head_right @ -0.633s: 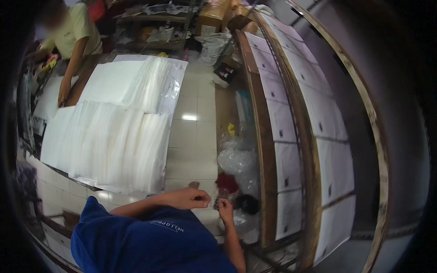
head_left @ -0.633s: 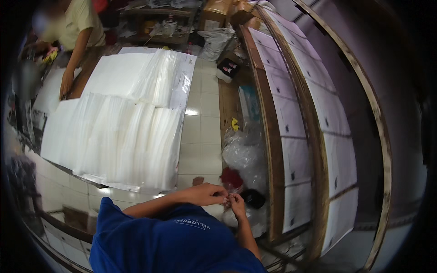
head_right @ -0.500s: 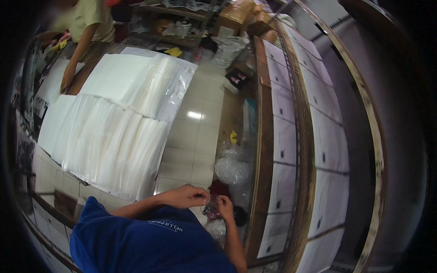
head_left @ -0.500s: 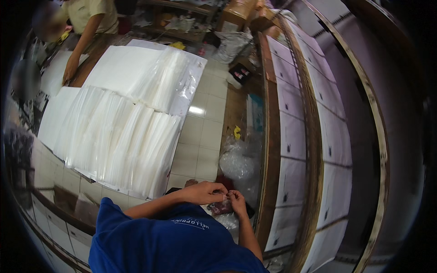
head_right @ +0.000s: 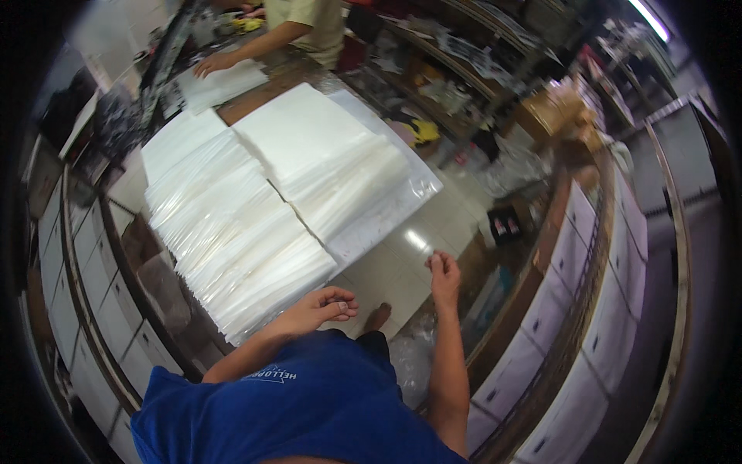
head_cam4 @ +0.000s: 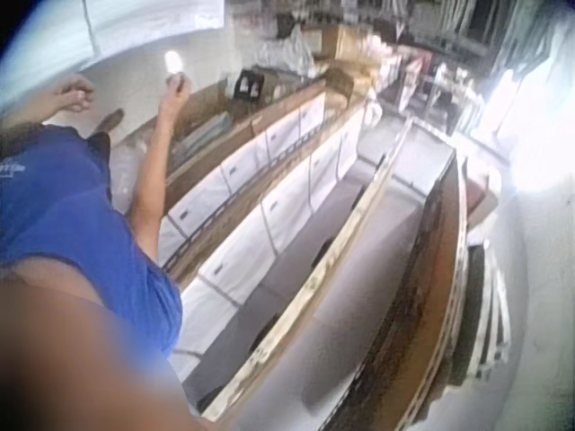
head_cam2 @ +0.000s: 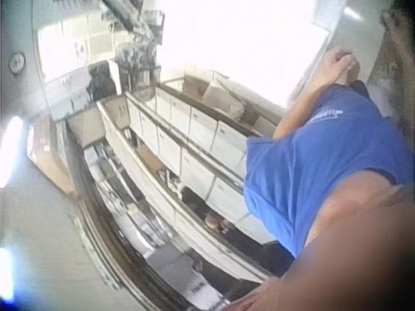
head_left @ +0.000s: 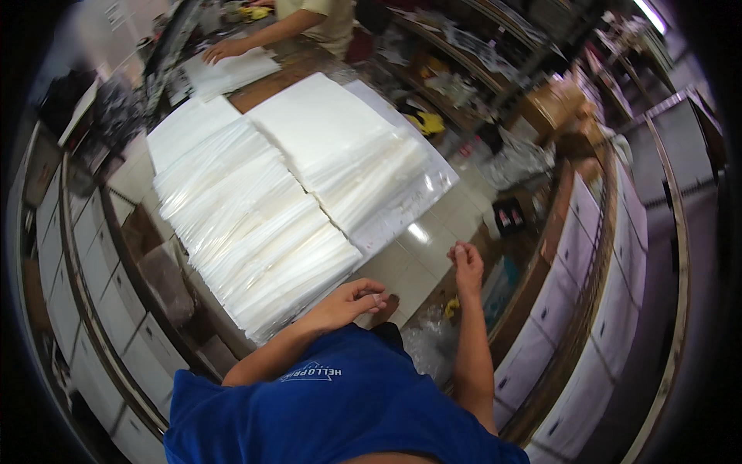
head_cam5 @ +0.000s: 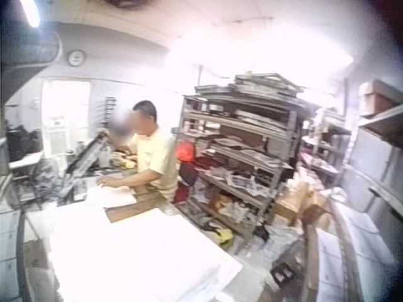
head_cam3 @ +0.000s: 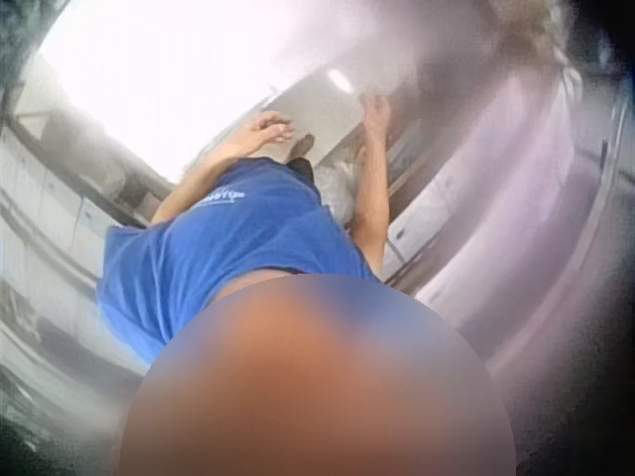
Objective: The person repeatedly picks up white sheets from a table and places them onto a metal shelving unit. The person handles the sheets one at a time, stacking them in a neat pile on the shelf.
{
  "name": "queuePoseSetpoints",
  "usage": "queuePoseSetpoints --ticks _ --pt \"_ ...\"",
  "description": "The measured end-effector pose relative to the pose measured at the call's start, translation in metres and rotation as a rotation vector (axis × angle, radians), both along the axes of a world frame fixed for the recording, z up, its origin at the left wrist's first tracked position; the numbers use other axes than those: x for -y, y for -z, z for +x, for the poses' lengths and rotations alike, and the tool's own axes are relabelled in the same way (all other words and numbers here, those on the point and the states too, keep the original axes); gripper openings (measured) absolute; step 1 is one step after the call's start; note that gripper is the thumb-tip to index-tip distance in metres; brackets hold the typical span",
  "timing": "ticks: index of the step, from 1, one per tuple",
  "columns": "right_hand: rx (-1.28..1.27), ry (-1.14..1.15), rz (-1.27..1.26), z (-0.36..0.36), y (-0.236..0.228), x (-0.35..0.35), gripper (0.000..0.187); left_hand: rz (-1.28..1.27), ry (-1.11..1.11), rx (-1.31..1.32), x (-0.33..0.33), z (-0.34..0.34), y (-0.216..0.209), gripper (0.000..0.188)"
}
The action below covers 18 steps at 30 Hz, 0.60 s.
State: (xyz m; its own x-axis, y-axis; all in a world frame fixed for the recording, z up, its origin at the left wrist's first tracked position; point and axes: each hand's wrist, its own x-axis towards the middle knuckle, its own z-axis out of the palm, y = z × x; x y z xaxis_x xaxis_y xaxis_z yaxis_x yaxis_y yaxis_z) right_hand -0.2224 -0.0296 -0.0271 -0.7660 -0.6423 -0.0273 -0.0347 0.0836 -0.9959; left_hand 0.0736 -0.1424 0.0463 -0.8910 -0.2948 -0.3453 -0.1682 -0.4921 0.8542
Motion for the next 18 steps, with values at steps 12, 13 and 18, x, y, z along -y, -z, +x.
queuePoseSetpoints --ticks 12,13,18 --pt "-0.391 -0.669 0.005 -0.144 -0.053 0.35 0.032 0.571 -0.981 -0.103 0.018 -0.136 0.035 0.048" --pt "-0.401 -0.707 0.089 -0.138 -0.048 0.373 0.036 0.604 -1.057 -0.092 0.021 -0.147 0.042 0.05" --pt "-0.6 -0.799 0.439 -0.127 0.009 0.461 0.041 0.738 -1.358 -0.183 0.046 -0.187 0.048 0.065"
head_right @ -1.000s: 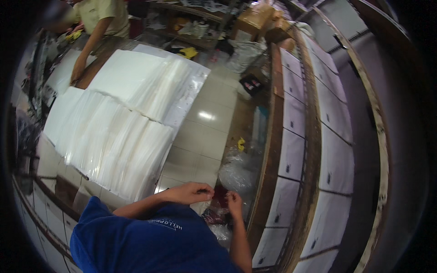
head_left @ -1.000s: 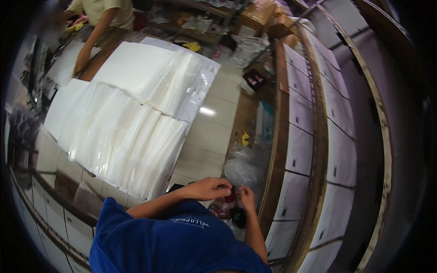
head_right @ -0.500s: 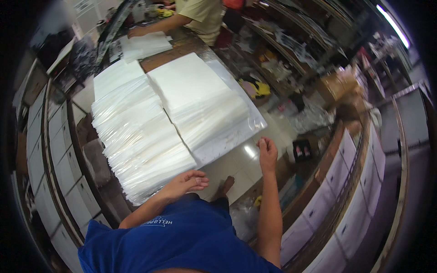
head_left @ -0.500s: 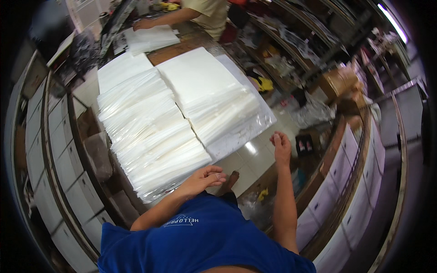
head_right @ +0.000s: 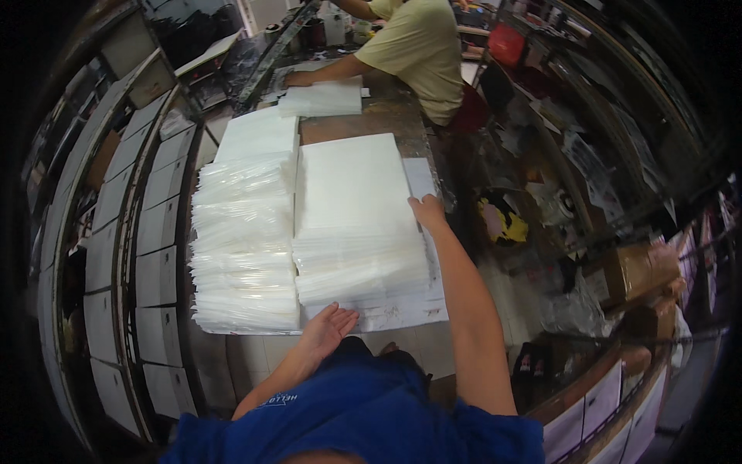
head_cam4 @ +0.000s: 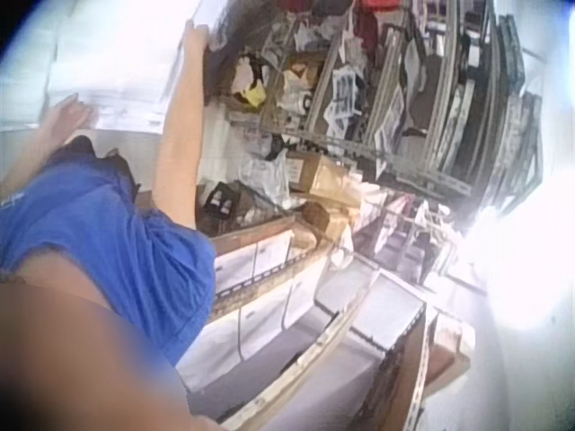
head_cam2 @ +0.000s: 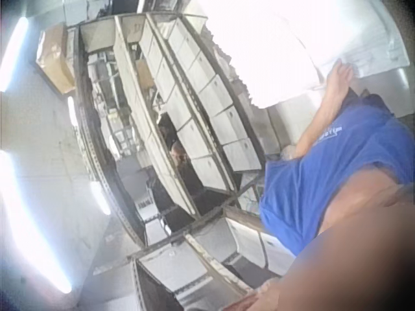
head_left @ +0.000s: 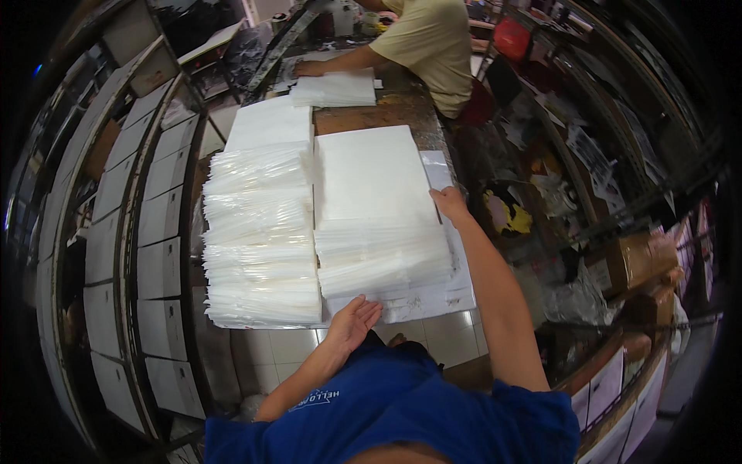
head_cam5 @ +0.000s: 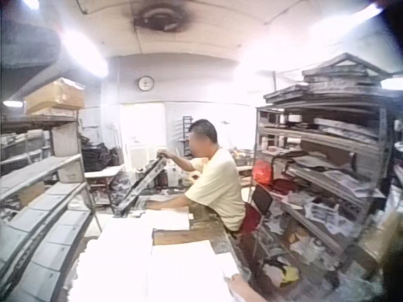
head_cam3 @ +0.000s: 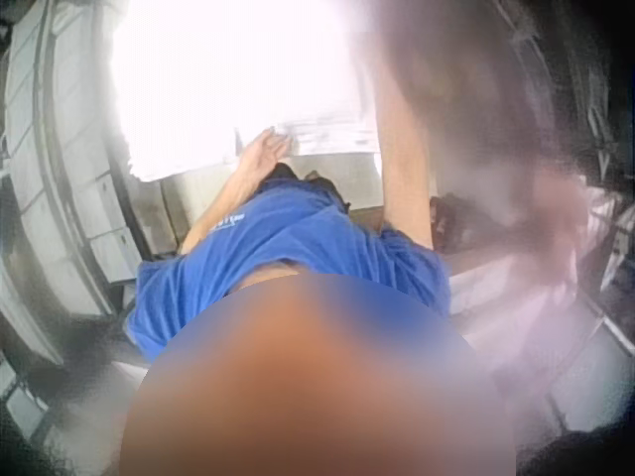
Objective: The person repeatedly picks up white sheets from a table and places them onto a metal shelving unit. The person handles the sheets one at a time, stacking them in a neat pile on the shelf.
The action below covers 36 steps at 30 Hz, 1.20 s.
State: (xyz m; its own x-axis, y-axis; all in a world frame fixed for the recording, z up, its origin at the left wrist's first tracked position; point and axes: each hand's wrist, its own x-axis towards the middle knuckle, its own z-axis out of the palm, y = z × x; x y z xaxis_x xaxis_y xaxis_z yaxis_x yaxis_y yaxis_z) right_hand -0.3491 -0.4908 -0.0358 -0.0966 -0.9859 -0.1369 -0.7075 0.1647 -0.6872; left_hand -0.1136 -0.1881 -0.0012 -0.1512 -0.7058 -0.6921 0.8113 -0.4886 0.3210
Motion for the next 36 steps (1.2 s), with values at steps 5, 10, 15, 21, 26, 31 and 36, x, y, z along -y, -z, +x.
queuePoseSetpoints --ticks 5,10,15,21,26,31,36 --pt "0.118 -0.026 0.305 0.028 -0.02 0.025 0.056 0.062 -0.216 -0.075 0.007 -0.016 0.011 0.062" --pt "0.112 -0.025 0.407 0.03 -0.016 0.039 0.05 0.061 -0.22 -0.069 0.023 -0.028 0.003 0.066" --pt "0.091 -0.054 0.417 0.034 0.003 0.053 0.044 0.114 -0.228 -0.048 0.029 -0.026 -0.003 0.061" --pt "0.13 -0.069 0.407 0.027 0.019 0.062 0.049 0.132 -0.208 -0.037 0.031 -0.021 0.009 0.056" --pt "0.281 -0.042 0.407 0.014 0.029 0.062 0.034 0.146 -0.221 -0.039 0.034 -0.024 0.006 0.054" --pt "0.372 0.013 0.367 0.017 0.021 0.048 0.027 0.156 -0.245 0.022 0.036 -0.03 -0.001 0.046" --pt "0.373 0.035 0.354 0.021 0.012 0.044 0.026 0.143 -0.261 0.07 0.037 -0.034 0.012 0.033"
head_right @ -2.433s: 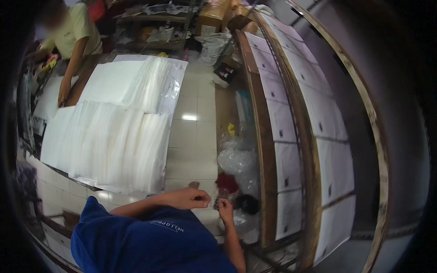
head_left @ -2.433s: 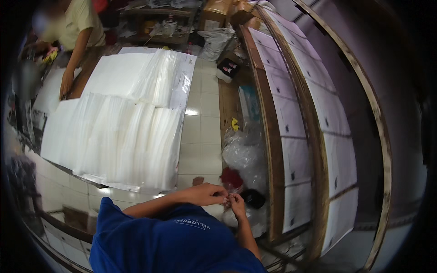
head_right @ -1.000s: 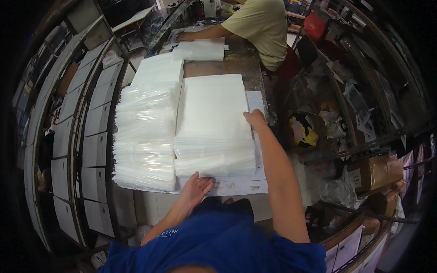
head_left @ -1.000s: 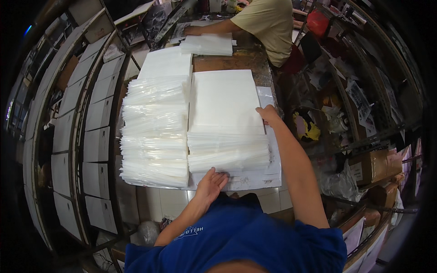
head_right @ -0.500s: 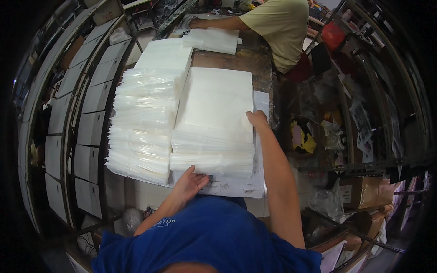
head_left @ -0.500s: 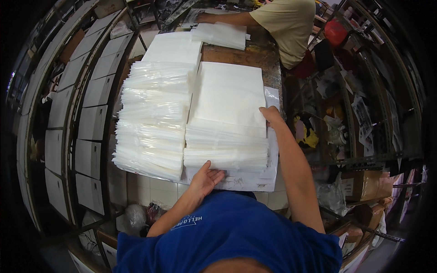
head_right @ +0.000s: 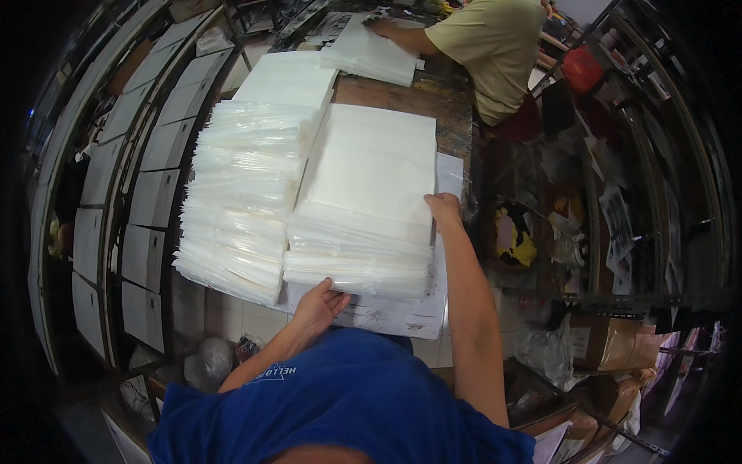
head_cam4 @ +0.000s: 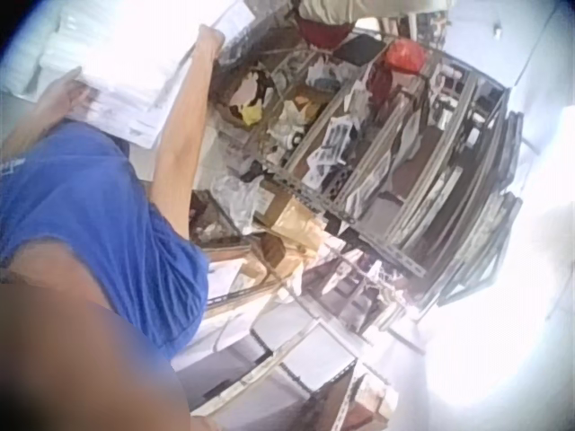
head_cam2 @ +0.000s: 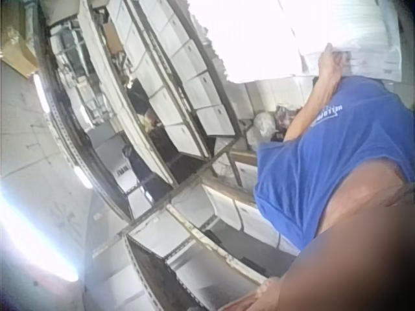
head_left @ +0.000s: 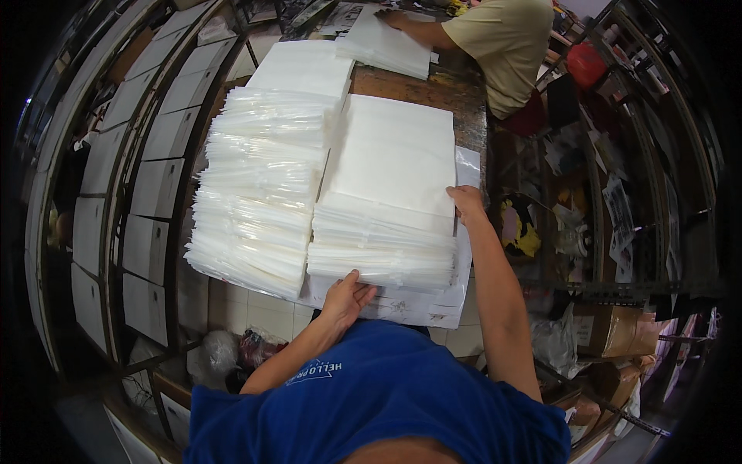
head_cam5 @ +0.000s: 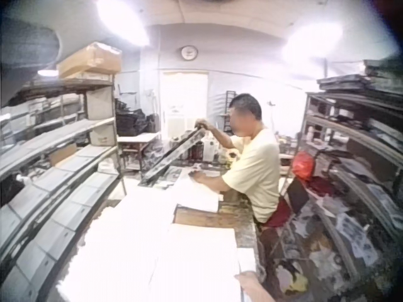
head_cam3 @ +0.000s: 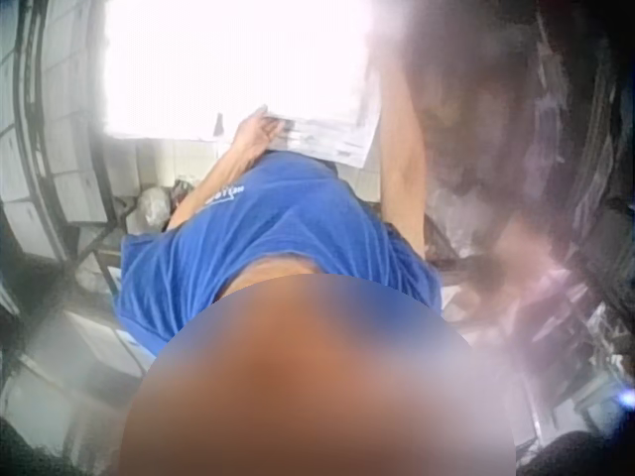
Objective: The person repeatedly picks up white sheets from a table and places them onto a metal shelving unit. The person handles the sheets one at a time, stacking them in a neat pile on the shelf.
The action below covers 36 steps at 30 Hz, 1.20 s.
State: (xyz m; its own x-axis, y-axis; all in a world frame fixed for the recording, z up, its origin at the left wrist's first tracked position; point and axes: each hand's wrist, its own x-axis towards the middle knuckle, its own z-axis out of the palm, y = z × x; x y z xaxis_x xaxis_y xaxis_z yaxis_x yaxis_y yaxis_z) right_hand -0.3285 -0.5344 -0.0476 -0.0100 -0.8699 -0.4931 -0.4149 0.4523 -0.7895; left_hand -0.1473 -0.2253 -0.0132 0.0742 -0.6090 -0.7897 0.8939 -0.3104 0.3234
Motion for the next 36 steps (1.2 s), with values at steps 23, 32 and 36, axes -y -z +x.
queuePoseSetpoints --ticks 23,32,36 --pt "0.134 0.102 -0.039 0.008 0.056 0.104 0.021 -0.026 -0.101 0.161 0.084 0.019 -0.006 0.029" --pt "0.147 0.112 0.025 0.031 0.003 0.089 0.024 -0.109 -0.091 0.143 0.087 0.028 -0.007 0.033" --pt "0.139 0.089 0.041 0.021 0.009 0.094 0.023 -0.126 -0.054 0.103 0.085 0.031 0.011 0.031"
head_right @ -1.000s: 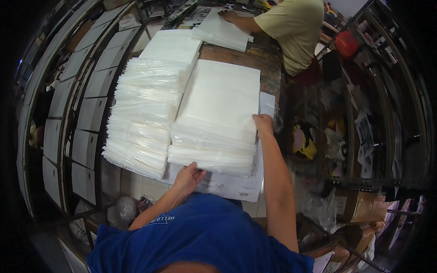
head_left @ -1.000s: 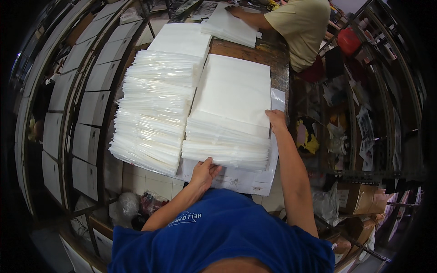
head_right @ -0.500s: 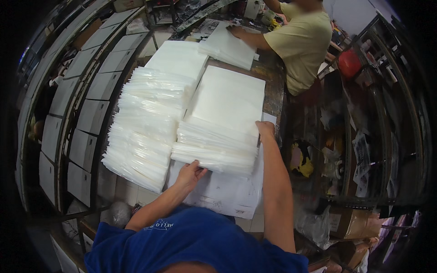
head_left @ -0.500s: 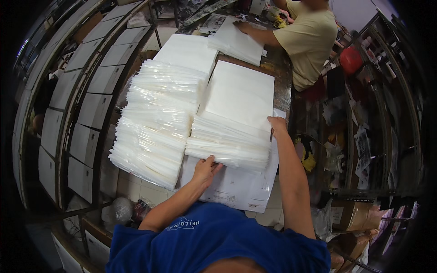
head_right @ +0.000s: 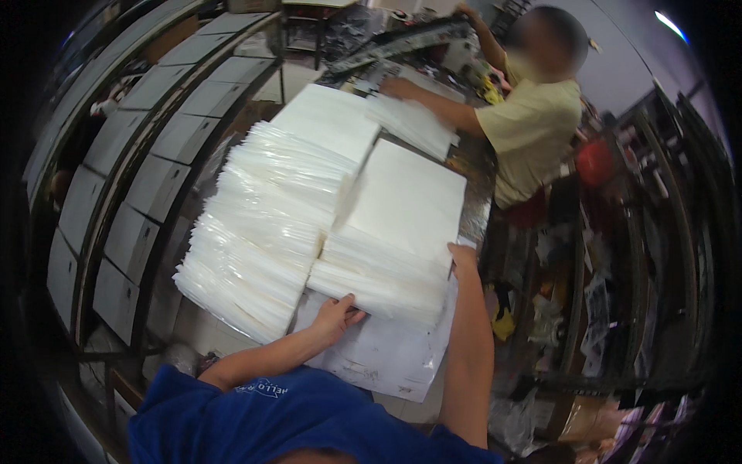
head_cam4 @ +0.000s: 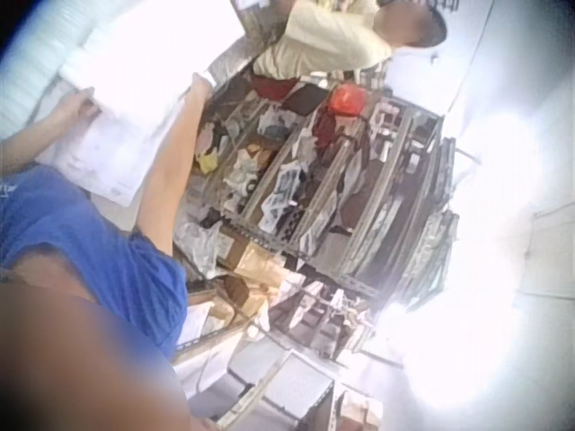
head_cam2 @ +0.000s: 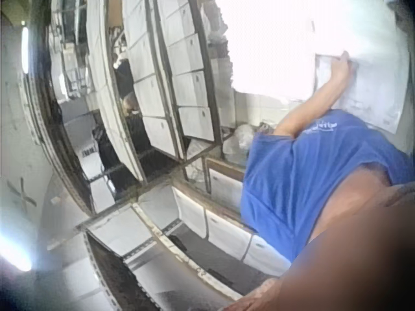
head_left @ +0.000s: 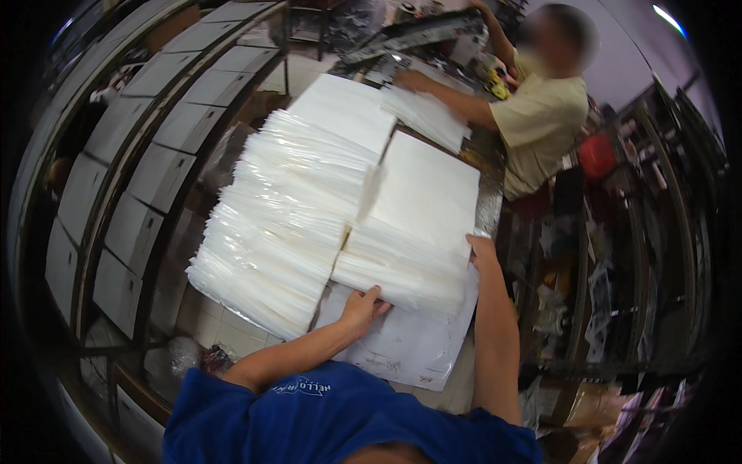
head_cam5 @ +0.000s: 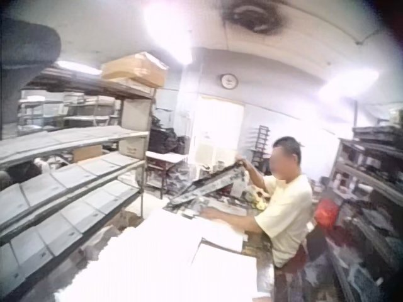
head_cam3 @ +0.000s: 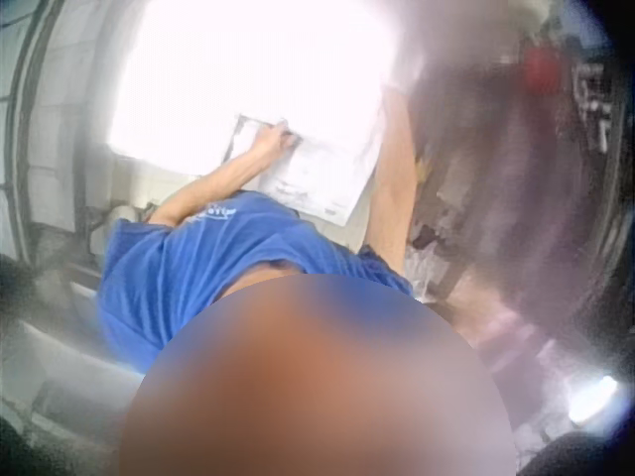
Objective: The person repeatedly picks up white sheets from a table and places them onto a metal shelving unit. The person handles the sheets one at a time, stacking them in a neat pile on the shelf.
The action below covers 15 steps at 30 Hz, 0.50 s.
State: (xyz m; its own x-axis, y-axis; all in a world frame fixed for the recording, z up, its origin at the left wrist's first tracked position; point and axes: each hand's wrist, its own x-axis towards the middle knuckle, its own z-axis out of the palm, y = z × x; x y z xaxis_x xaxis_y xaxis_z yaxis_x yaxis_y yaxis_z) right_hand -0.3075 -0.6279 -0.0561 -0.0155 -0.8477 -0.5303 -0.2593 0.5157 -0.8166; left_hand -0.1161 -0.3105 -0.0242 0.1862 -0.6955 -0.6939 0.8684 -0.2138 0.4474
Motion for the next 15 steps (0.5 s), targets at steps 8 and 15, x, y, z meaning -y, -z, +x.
queuePoseSetpoints --ticks 8,15 --pt "-0.031 0.012 -0.008 -0.016 -0.034 -0.035 0.015 -0.053 0.349 -0.05 -0.037 0.012 0.006 0.025" --pt "0.219 0.32 -0.22 -0.065 -0.048 -0.166 0.015 -0.446 0.834 -0.159 -0.098 0.05 -0.03 0.037"
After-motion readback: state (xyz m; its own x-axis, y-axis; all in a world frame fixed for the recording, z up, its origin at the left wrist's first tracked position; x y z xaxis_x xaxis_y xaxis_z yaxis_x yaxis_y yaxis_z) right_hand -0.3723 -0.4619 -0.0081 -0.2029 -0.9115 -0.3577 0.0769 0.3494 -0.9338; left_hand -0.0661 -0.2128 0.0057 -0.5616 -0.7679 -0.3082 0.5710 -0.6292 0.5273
